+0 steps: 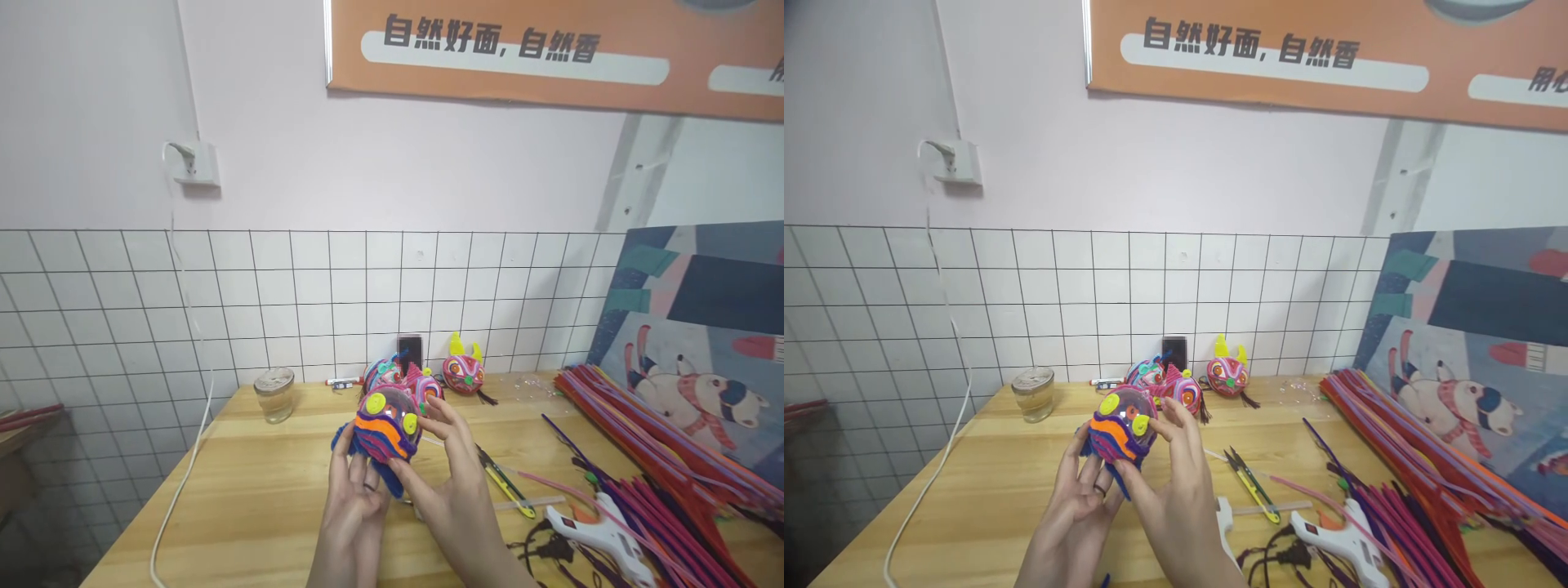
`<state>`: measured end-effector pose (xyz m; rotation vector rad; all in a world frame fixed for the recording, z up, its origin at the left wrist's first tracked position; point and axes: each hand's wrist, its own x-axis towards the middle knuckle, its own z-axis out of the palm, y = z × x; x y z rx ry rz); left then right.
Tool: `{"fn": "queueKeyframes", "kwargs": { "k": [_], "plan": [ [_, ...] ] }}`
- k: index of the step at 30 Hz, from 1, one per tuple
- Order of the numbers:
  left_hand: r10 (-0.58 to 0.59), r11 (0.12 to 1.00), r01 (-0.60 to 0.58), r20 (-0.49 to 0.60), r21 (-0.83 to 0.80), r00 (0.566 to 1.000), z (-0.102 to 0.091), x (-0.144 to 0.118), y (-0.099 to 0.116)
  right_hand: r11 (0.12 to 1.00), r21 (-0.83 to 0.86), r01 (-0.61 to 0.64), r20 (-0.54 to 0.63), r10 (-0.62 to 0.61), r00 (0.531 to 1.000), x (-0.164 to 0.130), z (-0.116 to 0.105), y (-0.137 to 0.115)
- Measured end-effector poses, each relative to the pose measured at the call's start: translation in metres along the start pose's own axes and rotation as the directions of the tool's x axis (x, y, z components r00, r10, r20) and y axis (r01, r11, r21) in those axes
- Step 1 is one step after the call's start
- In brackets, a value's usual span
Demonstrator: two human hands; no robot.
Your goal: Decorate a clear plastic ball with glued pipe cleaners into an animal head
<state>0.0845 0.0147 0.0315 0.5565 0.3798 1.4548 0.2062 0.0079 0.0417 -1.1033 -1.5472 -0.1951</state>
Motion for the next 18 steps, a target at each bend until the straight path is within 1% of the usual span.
{"fn": "queueKeyframes", "kwargs": {
  "k": [4, 7, 9, 12, 16, 18],
  "plan": [
    [-0.007, 1.0, 0.006, -0.027, -0.016, 1.0, 0.0, 0.001, -0.007, 0.995, 0.047, -0.082, -0.002, 0.083, 0.997, -0.002, 0.003, 0.001],
    [-0.023, 1.0, 0.023, -0.002, 0.0, 1.0, 0.0, -0.002, -0.009, 0.983, 0.082, -0.165, 0.037, 0.162, 0.986, -0.003, 0.005, 0.002],
    [-0.024, 1.0, 0.024, 0.011, 0.008, 1.0, -0.001, -0.003, -0.01, 0.978, 0.094, -0.185, 0.059, 0.18, 0.982, -0.002, 0.005, 0.003],
    [-0.025, 0.999, 0.024, 0.048, 0.033, 0.999, -0.004, -0.004, -0.009, 0.982, 0.094, -0.163, 0.057, 0.158, 0.986, -0.001, 0.004, 0.003],
    [-0.073, 0.994, 0.061, 0.144, 0.088, 0.987, -0.004, -0.002, -0.006, 0.991, 0.096, -0.095, 0.039, 0.092, 0.995, 0.003, -0.002, 0.005],
    [-0.124, 0.978, 0.099, 0.131, 0.181, 0.984, -0.001, -0.002, -0.001, 0.995, 0.081, -0.053, 0.034, 0.05, 0.998, 0.007, -0.006, 0.006]
  ]
}}
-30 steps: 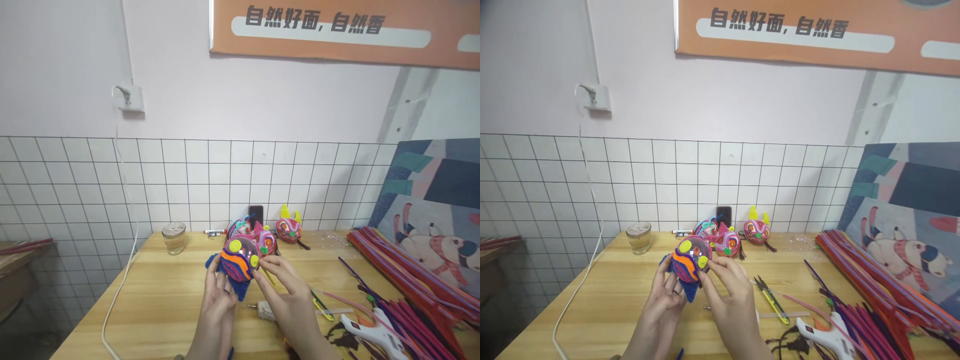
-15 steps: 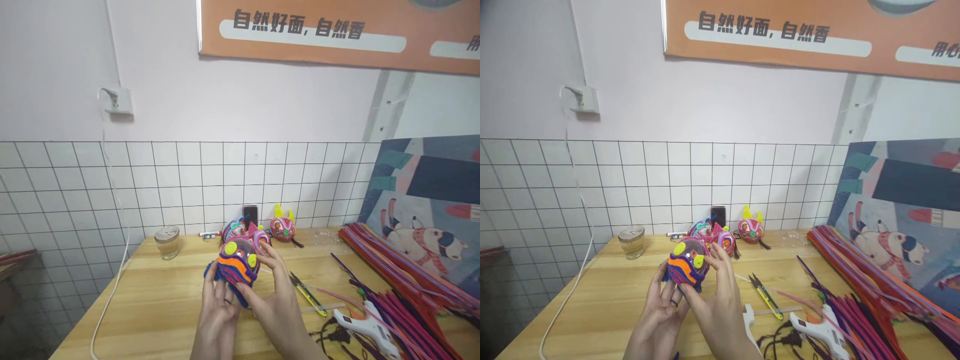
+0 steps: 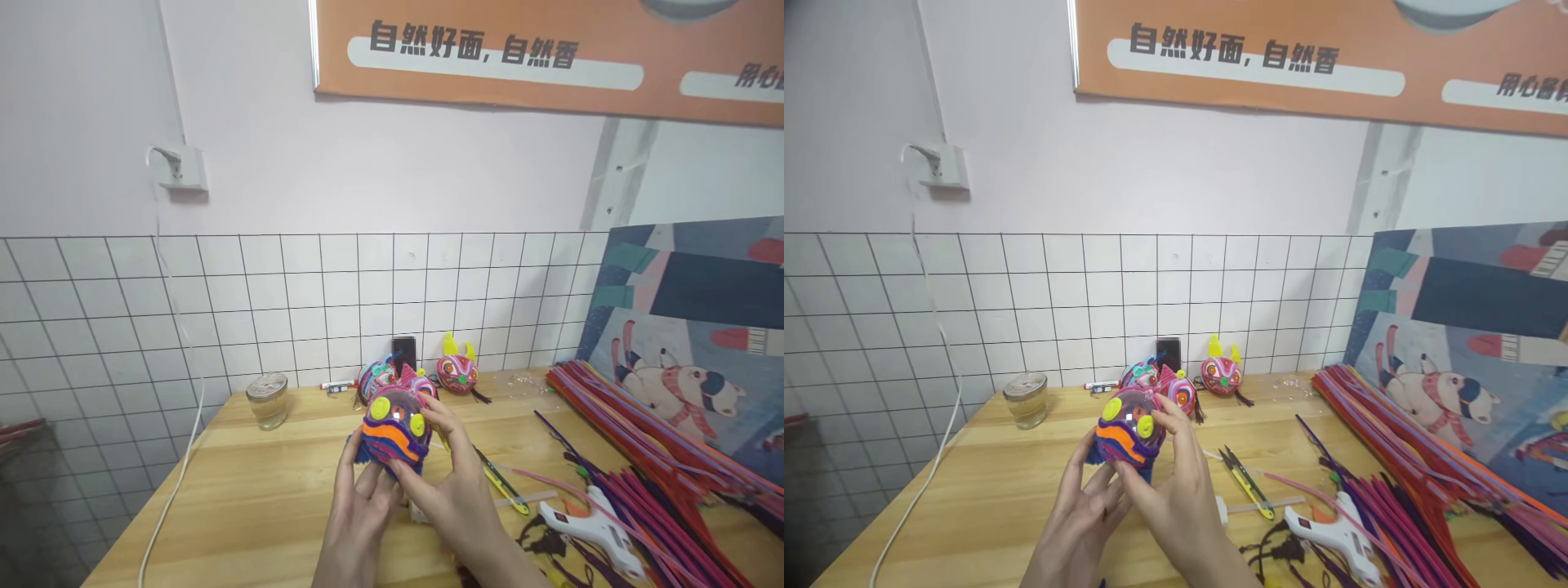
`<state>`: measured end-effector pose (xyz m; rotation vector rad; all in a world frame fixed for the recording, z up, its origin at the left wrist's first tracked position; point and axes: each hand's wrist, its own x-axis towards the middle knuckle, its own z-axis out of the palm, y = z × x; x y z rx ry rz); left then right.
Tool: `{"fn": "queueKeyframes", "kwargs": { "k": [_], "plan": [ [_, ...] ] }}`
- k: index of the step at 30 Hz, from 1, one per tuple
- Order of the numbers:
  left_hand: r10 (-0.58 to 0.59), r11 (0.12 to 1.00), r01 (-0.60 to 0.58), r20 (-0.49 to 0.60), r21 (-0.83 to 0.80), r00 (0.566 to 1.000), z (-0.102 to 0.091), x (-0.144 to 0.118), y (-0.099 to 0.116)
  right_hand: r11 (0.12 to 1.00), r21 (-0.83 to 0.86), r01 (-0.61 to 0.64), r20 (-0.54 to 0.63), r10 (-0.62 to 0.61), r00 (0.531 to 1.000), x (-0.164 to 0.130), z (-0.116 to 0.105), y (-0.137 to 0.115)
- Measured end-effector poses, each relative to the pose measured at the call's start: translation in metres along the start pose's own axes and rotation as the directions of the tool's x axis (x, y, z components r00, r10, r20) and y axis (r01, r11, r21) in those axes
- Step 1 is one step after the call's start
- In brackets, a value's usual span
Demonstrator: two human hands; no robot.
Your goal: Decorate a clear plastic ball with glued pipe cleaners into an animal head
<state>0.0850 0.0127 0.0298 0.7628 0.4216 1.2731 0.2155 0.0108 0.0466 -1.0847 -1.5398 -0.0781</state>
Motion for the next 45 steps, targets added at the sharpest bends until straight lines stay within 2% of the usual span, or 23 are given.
{"fn": "queueKeyframes", "kwargs": {
  "k": [2, 4, 7, 9, 11, 13, 15, 18, 20, 22, 26, 29, 31, 35, 36, 38, 40, 42, 43, 45],
  "plan": [
    [-0.056, 0.983, 0.065, -0.058, 0.171, 0.997, 0.003, -0.001, 0.008, 0.998, -0.037, 0.048, 0.003, -0.048, 0.999, 0.003, -0.005, 0.0],
    [-0.05, 0.909, 0.076, -0.074, 0.409, 0.996, 0.005, -0.004, 0.019, 0.991, -0.073, 0.116, 0.014, -0.115, 0.993, 0.006, -0.008, -0.001],
    [0.113, 0.701, -0.033, -0.065, 0.713, 0.992, 0.001, -0.006, 0.041, 0.967, -0.108, 0.23, 0.049, -0.226, 0.973, 0.007, -0.01, -0.001],
    [0.293, 0.57, -0.134, -0.048, 0.81, 0.955, -0.006, -0.005, 0.056, 0.95, -0.129, 0.286, 0.08, -0.277, 0.957, 0.006, -0.009, -0.001],
    [0.403, 0.463, -0.188, -0.017, 0.866, 0.915, -0.013, -0.002, 0.07, 0.939, -0.141, 0.314, 0.113, -0.3, 0.947, 0.005, -0.007, -0.001],
    [0.441, 0.372, -0.193, 0.01, 0.908, 0.897, -0.019, 0.002, 0.08, 0.937, -0.134, 0.323, 0.129, -0.307, 0.943, 0.004, -0.005, -0.002],
    [0.444, 0.341, -0.189, 0.02, 0.921, 0.896, -0.021, 0.004, 0.087, 0.937, -0.113, 0.33, 0.123, -0.316, 0.941, 0.003, -0.004, -0.003],
    [0.42, 0.393, -0.152, -0.03, 0.907, 0.907, -0.019, 0.006, 0.092, 0.948, -0.065, 0.312, 0.119, -0.303, 0.946, 0.002, -0.004, -0.004],
    [0.4, 0.457, -0.13, -0.072, 0.88, 0.914, -0.015, 0.007, 0.093, 0.963, -0.035, 0.269, 0.134, -0.262, 0.956, 0.0, -0.004, -0.002],
    [0.39, 0.482, -0.132, -0.077, 0.866, 0.918, -0.012, 0.008, 0.095, 0.974, -0.011, 0.225, 0.145, -0.221, 0.964, -0.003, -0.003, 0.0],
    [0.374, 0.465, -0.137, -0.053, 0.875, 0.926, -0.012, 0.007, 0.096, 0.986, 0.048, 0.16, 0.144, -0.165, 0.976, -0.007, -0.001, 0.005],
    [0.351, 0.483, -0.164, -0.018, 0.86, 0.936, -0.014, 0.006, 0.097, 0.989, 0.114, 0.089, 0.155, -0.107, 0.982, -0.008, 0.0, 0.008],
    [0.341, 0.483, -0.148, -0.03, 0.863, 0.939, -0.016, 0.005, 0.099, 0.985, 0.166, 0.053, 0.16, -0.08, 0.984, -0.007, 0.0, 0.008],
    [0.402, 0.353, -0.144, -0.011, 0.925, 0.916, -0.019, 0.005, 0.1, 0.98, 0.198, 0.038, 0.186, -0.075, 0.98, -0.007, 0.0, 0.006],
    [0.419, 0.352, -0.17, 0.008, 0.92, 0.908, -0.019, 0.006, 0.1, 0.982, 0.182, 0.05, 0.197, -0.087, 0.977, -0.008, 0.0, 0.005],
    [0.402, 0.433, -0.224, 0.036, 0.873, 0.915, -0.021, 0.008, 0.098, 0.987, 0.129, 0.098, 0.22, -0.124, 0.968, -0.009, 0.0, 0.002],
    [0.286, 0.574, -0.222, 0.061, 0.789, 0.956, -0.022, 0.008, 0.095, 0.982, 0.077, 0.171, 0.246, -0.186, 0.951, -0.01, 0.001, -0.002],
    [0.073, 0.688, -0.137, 0.119, 0.712, 0.99, -0.023, 0.005, 0.093, 0.966, 0.042, 0.254, 0.271, -0.256, 0.928, -0.011, 0.002, -0.006],
    [-0.032, 0.722, -0.089, 0.161, 0.686, 0.986, -0.024, 0.003, 0.092, 0.955, 0.029, 0.294, 0.282, -0.29, 0.914, -0.012, 0.003, -0.008],
    [-0.145, 0.746, -0.043, 0.225, 0.664, 0.963, -0.022, -0.001, 0.092, 0.931, 0.007, 0.364, 0.303, -0.349, 0.887, -0.012, 0.005, -0.012]
  ]
}}
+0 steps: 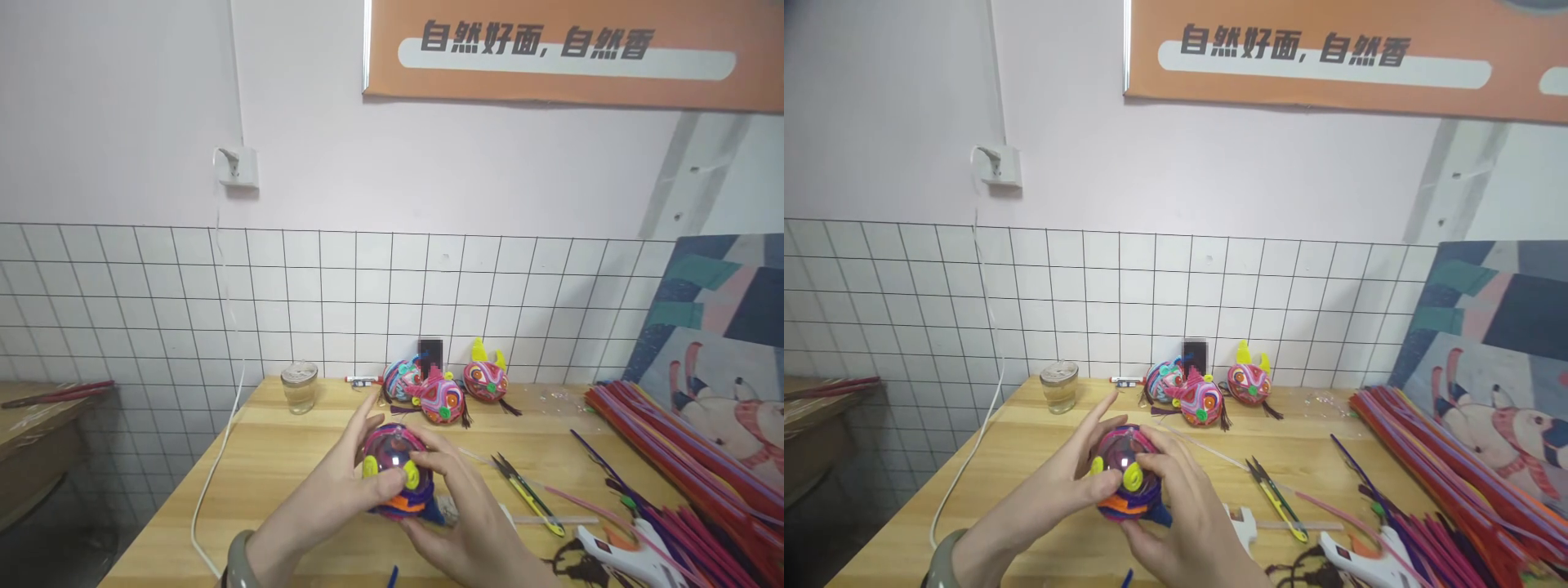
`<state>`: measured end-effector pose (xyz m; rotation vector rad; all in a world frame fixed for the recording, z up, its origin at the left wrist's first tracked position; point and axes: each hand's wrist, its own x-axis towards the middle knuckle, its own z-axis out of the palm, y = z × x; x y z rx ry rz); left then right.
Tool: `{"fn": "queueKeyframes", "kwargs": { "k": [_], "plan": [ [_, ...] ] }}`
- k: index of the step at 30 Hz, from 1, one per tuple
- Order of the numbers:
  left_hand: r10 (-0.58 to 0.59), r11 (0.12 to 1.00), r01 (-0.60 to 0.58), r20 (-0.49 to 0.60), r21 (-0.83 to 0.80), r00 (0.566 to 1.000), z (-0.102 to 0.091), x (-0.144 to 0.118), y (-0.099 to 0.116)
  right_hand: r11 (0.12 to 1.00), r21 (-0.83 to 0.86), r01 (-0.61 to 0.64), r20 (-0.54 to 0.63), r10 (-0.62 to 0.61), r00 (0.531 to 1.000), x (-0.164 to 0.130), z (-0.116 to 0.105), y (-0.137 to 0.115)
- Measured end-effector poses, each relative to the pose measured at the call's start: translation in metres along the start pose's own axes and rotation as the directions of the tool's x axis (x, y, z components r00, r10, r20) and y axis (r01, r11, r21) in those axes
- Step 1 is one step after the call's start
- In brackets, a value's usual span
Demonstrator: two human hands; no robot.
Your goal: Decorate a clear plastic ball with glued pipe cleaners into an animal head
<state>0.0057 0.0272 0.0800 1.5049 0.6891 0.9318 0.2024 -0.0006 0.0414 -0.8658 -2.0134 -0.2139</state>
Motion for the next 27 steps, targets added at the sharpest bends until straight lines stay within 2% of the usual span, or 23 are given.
{"fn": "queueKeyframes", "kwargs": {
  "k": [4, 20, 27],
  "plan": [
    [-0.038, 0.999, 0.036, 0.082, 0.023, 0.996, 0.0045, -0.0025, 0.005, 0.996, -0.043, 0.074, 0.029, -0.073, 0.997, 0.0019, 0.0012, -0.0046],
    [-0.107, 0.994, 0.109, 0.073, -0.026, 0.992, 0.0066, 0.0009, 0.0057, 0.995, -0.04, 0.088, 0.045, -0.086, 0.995, 0.0041, -0.0046, -0.0064],
    [-0.084, 0.994, 0.092, 0.135, -0.06, 0.987, 0.0009, 0.0014, 0.0049, 0.997, -0.025, 0.068, 0.049, -0.067, 0.997, 0.0059, -0.0066, -0.0058]
  ]
}}
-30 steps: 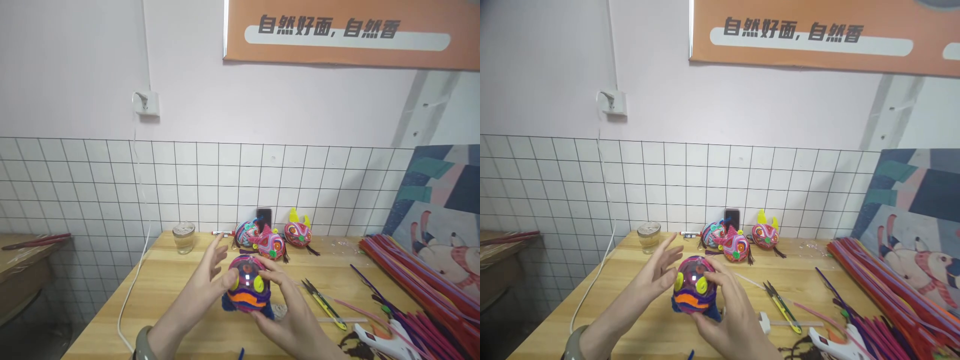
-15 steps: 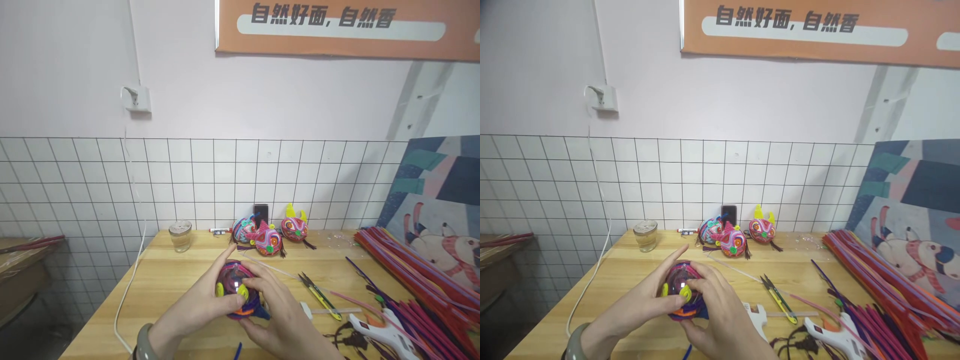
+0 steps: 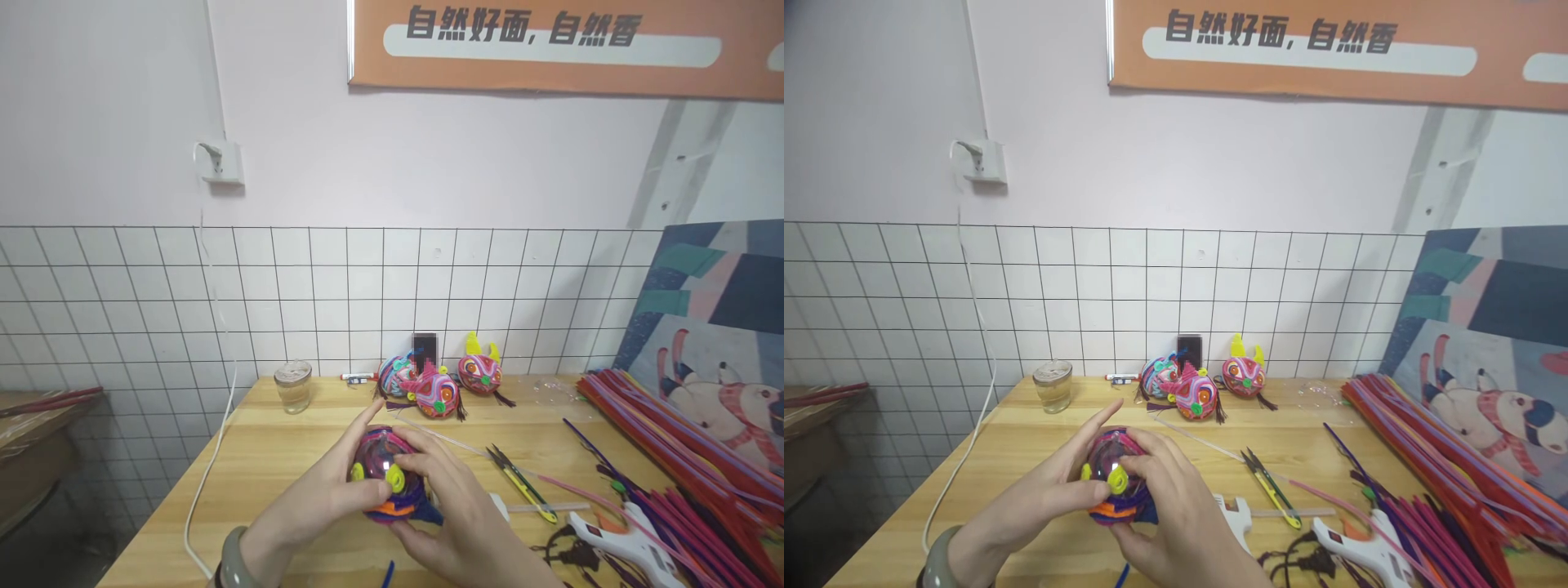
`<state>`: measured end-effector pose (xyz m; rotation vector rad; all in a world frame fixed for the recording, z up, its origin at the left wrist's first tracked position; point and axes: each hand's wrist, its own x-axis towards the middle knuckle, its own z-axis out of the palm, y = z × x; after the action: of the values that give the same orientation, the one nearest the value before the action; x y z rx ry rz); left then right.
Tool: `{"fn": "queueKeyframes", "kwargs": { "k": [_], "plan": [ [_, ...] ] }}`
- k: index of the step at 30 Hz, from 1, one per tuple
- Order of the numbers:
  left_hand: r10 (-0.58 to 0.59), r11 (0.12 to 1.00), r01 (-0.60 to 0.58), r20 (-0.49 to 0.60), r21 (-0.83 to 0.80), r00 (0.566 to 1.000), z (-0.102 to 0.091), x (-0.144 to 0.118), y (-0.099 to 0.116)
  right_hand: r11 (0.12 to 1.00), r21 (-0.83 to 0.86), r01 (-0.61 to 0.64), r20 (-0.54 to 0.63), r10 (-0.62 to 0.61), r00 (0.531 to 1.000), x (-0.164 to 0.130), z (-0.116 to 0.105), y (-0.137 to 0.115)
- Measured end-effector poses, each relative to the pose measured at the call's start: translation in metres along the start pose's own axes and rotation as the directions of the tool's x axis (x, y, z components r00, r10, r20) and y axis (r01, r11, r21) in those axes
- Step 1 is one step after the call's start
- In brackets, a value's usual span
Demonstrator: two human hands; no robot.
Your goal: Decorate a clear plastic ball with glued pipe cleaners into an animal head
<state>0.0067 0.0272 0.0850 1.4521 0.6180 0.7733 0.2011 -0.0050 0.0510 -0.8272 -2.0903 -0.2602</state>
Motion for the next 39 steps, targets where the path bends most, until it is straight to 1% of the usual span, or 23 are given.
{"fn": "queueKeyframes", "kwargs": {
  "k": [2, 5, 11, 15, 18, 20, 23, 27, 31, 35, 39],
  "plan": [
    [-0.008, 0.999, 0.008, 0.012, -0.031, 1.0, -0.001, -0.001, 0.001, 1.0, 0.003, -0.008, 0.012, 0.008, 1.0, 0.001, -0.001, 0.0],
    [-0.02, 0.999, 0.02, -0.008, -0.049, 1.0, -0.001, -0.001, 0.0, 1.0, 0.001, -0.001, 0.028, 0.001, 1.0, 0.0, -0.001, 0.001],
    [-0.026, 0.999, 0.029, -0.083, 0.037, 0.996, 0.008, 0.003, -0.003, 1.0, 0.021, 0.003, 0.054, -0.004, 0.999, -0.002, 0.001, 0.002],
    [-0.032, 0.995, 0.042, -0.114, 0.09, 0.993, 0.012, 0.005, -0.002, 0.999, 0.038, -0.021, 0.1, 0.017, 0.995, 0.0, 0.0, 0.002],
    [-0.035, 0.994, 0.049, -0.141, 0.099, 0.989, 0.014, 0.006, -0.002, 0.999, 0.036, -0.029, 0.114, 0.025, 0.993, 0.002, -0.001, 0.001],
    [-0.037, 0.996, 0.049, -0.15, 0.077, 0.988, 0.013, 0.006, -0.003, 0.999, 0.033, -0.033, 0.118, 0.028, 0.993, 0.003, -0.001, 0.0],
    [-0.049, 0.998, 0.052, -0.137, 0.025, 0.989, 0.011, 0.006, -0.005, 0.999, 0.033, -0.034, 0.116, 0.03, 0.993, 0.002, -0.002, 0.0],
    [-0.05, 0.998, 0.046, -0.072, -0.051, 0.996, 0.006, 0.005, -0.004, 0.999, 0.042, -0.035, 0.122, 0.029, 0.992, 0.002, -0.003, 0.001],
    [-0.046, 0.997, 0.042, -0.055, -0.072, 0.997, 0.005, 0.005, -0.004, 0.997, 0.067, -0.035, 0.113, 0.027, 0.993, 0.003, -0.004, 0.002],
    [-0.033, 0.999, 0.031, -0.109, -0.027, 0.993, 0.009, 0.007, -0.006, 0.996, 0.079, -0.044, 0.115, 0.035, 0.993, 0.003, -0.005, 0.001],
    [-0.009, 1.0, 0.013, -0.174, 0.024, 0.985, 0.013, 0.009, -0.005, 0.997, 0.051, -0.053, 0.118, 0.047, 0.992, 0.003, -0.004, 0.003]
  ]
}}
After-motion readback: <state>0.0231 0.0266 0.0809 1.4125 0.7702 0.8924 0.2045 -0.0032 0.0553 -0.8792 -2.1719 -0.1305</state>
